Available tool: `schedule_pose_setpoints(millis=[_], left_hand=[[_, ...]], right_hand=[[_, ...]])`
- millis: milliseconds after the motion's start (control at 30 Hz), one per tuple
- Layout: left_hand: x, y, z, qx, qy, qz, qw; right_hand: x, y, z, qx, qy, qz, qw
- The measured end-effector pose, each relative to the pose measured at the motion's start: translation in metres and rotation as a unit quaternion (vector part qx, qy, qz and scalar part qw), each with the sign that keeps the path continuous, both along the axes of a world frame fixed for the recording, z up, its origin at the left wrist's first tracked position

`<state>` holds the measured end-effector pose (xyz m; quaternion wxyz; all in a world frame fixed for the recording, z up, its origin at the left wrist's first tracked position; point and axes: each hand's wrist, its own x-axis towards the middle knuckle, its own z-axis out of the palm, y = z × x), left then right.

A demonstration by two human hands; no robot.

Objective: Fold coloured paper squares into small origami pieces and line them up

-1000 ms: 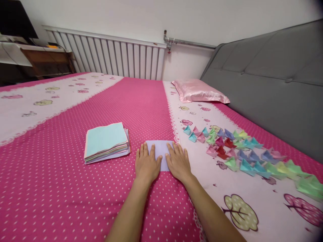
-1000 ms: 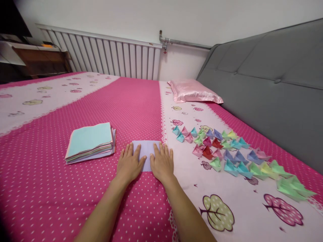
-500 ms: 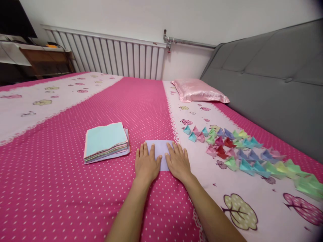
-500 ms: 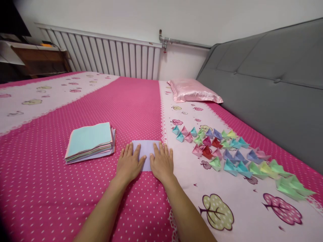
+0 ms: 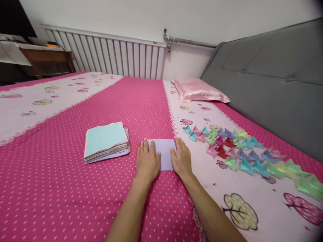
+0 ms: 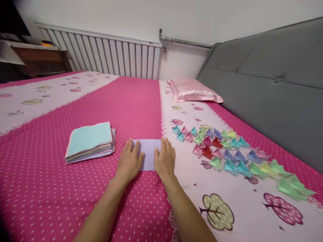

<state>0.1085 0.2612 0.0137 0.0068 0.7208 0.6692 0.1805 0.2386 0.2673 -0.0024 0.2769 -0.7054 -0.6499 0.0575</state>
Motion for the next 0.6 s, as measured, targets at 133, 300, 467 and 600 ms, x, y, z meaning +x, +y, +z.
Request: schedule_pose_setpoints(millis=[133, 300, 467, 600], left_hand=[[0.001, 0.001, 0.002, 0.041, -0.002, -0.074, 0.996], [0.002, 0.001, -0.003, 0.007, 0.023, -0.165, 0.986], [0.002, -0.001, -0.012, -0.049, 0.047, -0.142, 0.988], [0.003, -0.002, -0.014, -0.050, 0.056, -0.118, 0.990]], right_hand=[[0.001, 0.000, 0.002, 0.035, 0.026, 0.010, 0.999], [-0.001, -0.004, 0.005, 0.002, -0.027, 0.209, 0.978], [0.001, -0.002, 0.000, -0.059, -0.073, 0.240, 0.966], [0.003, 0.000, -0.002, -0.068, -0.095, 0.201, 0.973]])
